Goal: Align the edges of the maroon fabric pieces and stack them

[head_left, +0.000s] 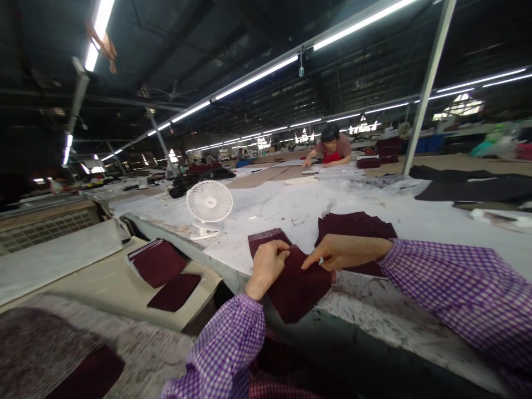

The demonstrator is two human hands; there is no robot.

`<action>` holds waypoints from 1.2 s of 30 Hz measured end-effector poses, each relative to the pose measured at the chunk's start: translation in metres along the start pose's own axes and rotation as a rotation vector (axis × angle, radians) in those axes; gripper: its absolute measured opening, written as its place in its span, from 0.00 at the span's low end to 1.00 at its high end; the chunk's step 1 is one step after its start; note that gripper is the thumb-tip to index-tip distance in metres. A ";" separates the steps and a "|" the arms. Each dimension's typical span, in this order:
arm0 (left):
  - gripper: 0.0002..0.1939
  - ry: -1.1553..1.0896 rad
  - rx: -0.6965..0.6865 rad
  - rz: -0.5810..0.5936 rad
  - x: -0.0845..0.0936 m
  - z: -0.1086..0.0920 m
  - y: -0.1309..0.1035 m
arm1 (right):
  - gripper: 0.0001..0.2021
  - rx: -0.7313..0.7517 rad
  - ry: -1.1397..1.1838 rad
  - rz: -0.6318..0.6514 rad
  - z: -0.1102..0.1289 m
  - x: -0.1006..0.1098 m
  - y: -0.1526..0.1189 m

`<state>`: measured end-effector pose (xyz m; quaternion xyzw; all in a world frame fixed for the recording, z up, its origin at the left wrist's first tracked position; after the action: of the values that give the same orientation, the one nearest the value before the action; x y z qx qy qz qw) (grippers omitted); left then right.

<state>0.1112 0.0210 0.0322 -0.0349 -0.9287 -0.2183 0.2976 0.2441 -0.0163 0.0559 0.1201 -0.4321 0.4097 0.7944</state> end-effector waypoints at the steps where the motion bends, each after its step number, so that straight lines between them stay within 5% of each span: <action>1: 0.07 0.095 -0.037 0.007 -0.005 -0.004 0.000 | 0.18 -0.010 -0.020 -0.005 -0.004 0.003 -0.001; 7: 0.11 0.294 -0.089 0.045 -0.019 -0.008 -0.002 | 0.13 0.091 -0.442 -0.370 -0.016 0.022 0.007; 14: 0.13 0.470 -0.131 0.063 -0.021 -0.015 -0.006 | 0.13 0.115 -0.602 -0.381 -0.022 -0.002 0.011; 25: 0.16 0.738 -0.332 0.078 -0.031 -0.034 -0.017 | 0.12 0.104 -0.598 -0.382 -0.022 -0.002 0.011; 31: 0.15 0.758 -0.344 0.085 -0.033 -0.035 -0.016 | 0.12 0.028 -0.473 -0.556 -0.024 0.013 0.009; 36: 0.15 0.750 -0.312 0.079 -0.033 -0.031 -0.013 | 0.14 0.098 -0.528 -0.478 -0.009 -0.001 0.012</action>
<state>0.1525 -0.0025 0.0312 -0.0332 -0.7094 -0.3426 0.6151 0.2401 -0.0046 0.0480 0.3573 -0.5619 0.1874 0.7221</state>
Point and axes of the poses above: each hand's wrist, its own y-axis towards the middle knuckle, its own x-axis out of the back of the hand, z = x × y, the point moved 8 cm from there along y, towards the middle knuckle, and after that the axes turned 1 degree about z, right-handed, at the moved point
